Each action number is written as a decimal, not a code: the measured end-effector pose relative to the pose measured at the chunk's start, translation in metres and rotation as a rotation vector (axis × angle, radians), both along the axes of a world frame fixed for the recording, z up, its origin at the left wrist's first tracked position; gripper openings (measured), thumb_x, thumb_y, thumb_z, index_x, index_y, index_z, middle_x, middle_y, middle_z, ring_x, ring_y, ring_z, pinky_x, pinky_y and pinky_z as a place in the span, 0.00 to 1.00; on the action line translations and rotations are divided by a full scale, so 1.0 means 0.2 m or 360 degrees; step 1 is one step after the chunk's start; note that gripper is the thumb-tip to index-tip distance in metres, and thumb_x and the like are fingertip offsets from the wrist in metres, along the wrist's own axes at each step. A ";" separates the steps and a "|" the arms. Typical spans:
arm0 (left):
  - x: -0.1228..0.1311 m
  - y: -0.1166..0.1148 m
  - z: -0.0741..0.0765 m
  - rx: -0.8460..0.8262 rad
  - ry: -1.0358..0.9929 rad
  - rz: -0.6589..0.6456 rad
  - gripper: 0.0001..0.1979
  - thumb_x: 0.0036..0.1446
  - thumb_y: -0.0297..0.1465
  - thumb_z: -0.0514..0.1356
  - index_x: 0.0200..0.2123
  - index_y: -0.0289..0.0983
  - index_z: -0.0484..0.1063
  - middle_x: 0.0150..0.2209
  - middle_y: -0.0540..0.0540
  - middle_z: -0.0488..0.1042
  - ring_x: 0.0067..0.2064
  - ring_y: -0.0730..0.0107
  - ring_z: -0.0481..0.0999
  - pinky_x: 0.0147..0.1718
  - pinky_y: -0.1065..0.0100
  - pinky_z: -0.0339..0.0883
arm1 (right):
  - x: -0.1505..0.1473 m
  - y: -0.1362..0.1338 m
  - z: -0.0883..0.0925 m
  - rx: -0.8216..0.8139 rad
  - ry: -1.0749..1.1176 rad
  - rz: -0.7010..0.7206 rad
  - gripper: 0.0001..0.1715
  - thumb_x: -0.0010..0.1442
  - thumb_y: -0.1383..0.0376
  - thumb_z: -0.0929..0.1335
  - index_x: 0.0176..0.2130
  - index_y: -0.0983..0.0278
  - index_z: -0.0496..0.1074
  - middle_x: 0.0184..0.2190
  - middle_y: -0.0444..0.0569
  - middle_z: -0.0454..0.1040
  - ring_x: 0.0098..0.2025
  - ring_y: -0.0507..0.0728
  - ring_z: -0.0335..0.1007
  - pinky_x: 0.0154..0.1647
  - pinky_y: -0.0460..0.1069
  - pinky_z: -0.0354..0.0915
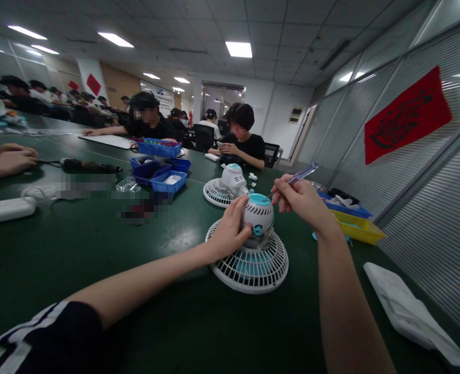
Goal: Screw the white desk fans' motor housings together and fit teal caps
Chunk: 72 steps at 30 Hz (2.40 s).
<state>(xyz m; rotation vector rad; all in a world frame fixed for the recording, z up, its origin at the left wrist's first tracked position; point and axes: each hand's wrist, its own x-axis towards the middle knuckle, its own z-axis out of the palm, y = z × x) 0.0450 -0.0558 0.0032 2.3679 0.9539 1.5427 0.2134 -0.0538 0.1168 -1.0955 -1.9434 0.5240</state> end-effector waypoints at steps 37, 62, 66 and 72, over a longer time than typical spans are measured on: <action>-0.01 0.00 -0.05 0.0024 -0.0100 -0.0047 0.32 0.55 0.31 0.51 0.60 0.42 0.40 0.60 0.40 0.47 0.62 0.56 0.49 0.60 0.51 0.46 | -0.08 -0.07 0.02 0.0265 0.0020 0.0046 0.21 0.60 0.52 0.61 0.30 0.66 0.68 0.22 0.44 0.70 0.17 0.47 0.62 0.20 0.43 0.60; 0.18 0.30 -0.06 -0.1153 -0.1426 -0.0176 0.12 0.54 0.34 0.50 0.38 0.36 0.69 0.41 0.43 0.73 0.41 0.67 0.73 0.45 0.64 0.64 | -0.08 -0.08 0.01 0.0686 0.0134 -0.0649 0.18 0.61 0.53 0.60 0.28 0.62 0.65 0.20 0.45 0.69 0.20 0.50 0.63 0.23 0.46 0.59; 0.13 0.34 -0.07 -0.1224 -0.1604 -0.0093 0.14 0.53 0.34 0.46 0.29 0.34 0.67 0.30 0.42 0.73 0.32 0.68 0.75 0.35 0.65 0.68 | -0.11 -0.08 -0.02 0.0808 -0.0067 -0.0819 0.17 0.63 0.56 0.58 0.28 0.62 0.64 0.21 0.46 0.70 0.22 0.52 0.65 0.26 0.47 0.59; -0.09 0.37 0.06 -0.0896 -0.1569 0.0021 0.09 0.50 0.31 0.50 0.25 0.35 0.68 0.22 0.49 0.70 0.27 0.73 0.71 0.31 0.72 0.65 | -0.20 -0.21 -0.20 0.0909 -0.0923 -0.0385 0.14 0.61 0.65 0.60 0.27 0.65 0.69 0.23 0.49 0.72 0.24 0.53 0.66 0.27 0.48 0.60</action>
